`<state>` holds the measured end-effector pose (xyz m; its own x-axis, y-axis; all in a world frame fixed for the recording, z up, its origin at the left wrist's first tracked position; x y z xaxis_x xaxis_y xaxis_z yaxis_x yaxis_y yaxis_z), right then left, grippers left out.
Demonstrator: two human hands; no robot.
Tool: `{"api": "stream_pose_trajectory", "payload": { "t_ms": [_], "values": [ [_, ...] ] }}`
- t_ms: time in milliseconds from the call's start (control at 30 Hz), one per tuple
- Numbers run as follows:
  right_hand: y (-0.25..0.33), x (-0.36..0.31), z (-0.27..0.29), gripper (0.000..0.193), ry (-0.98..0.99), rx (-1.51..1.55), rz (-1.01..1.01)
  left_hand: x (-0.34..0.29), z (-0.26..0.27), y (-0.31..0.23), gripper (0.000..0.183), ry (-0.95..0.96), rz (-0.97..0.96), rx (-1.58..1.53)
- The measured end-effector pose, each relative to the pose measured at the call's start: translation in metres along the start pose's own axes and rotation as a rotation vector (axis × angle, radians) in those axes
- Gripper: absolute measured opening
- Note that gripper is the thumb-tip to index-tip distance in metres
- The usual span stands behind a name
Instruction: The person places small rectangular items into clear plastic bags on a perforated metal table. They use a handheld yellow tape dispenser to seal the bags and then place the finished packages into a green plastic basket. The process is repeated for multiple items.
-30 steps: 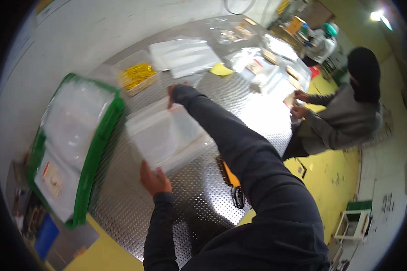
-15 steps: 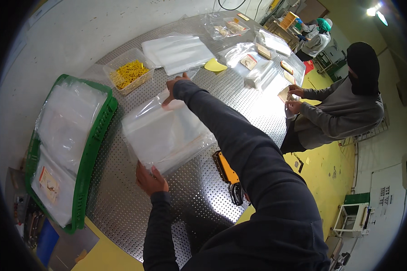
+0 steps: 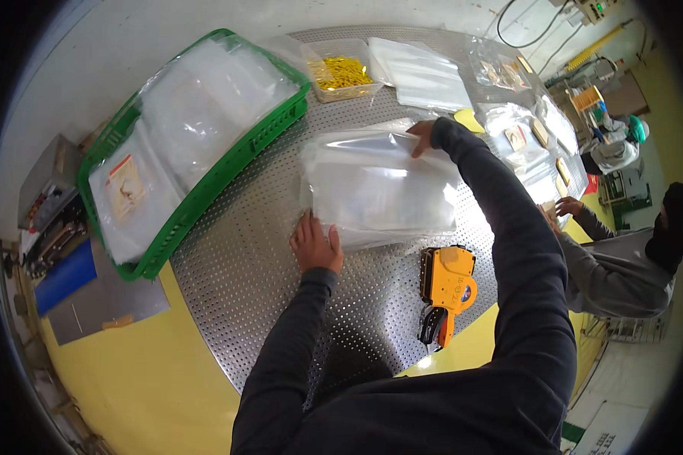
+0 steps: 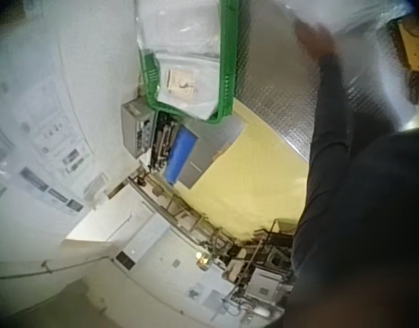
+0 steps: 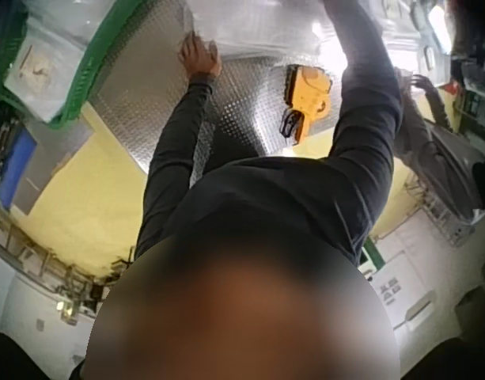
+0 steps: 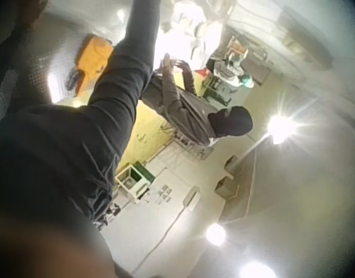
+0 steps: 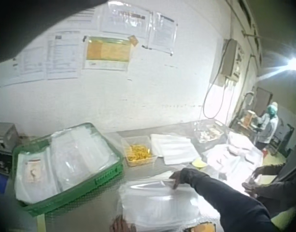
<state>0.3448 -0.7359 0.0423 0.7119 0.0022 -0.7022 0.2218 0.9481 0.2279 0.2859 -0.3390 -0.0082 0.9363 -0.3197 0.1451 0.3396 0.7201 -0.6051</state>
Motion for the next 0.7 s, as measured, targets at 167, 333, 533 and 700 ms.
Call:
{"api": "stream_pose_trajectory", "payload": {
  "t_ms": [167,333,533,700],
  "values": [
    [0.079,-0.072,0.015,0.056,-0.256,-0.027,0.15,0.004,0.009,0.002,0.056,-0.075,0.027,-0.207],
    [0.202,-0.201,0.005,0.056,-0.687,-0.154,0.222,-0.032,0.062,0.022,0.055,-0.248,0.23,-0.753],
    [0.359,-0.251,-0.172,0.046,-0.536,0.025,0.312,-0.198,0.125,0.044,0.049,0.319,0.504,-1.88],
    [0.445,-0.181,-0.33,0.041,-0.365,0.372,0.136,-0.235,0.146,0.114,0.049,0.133,0.634,-0.984]
  ]
}}
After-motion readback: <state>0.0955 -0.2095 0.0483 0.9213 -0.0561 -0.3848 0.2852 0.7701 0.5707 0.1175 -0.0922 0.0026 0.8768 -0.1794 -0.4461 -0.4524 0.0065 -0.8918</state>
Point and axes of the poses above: each hand's wrist, its own x-axis towards the middle knuckle, its own z-axis out of the back of the hand, y = z × x, the point moved 6 cm from there along x, towards the middle knuckle, and after that the axes turned 7 degrees about z, right-handed, at the moved point
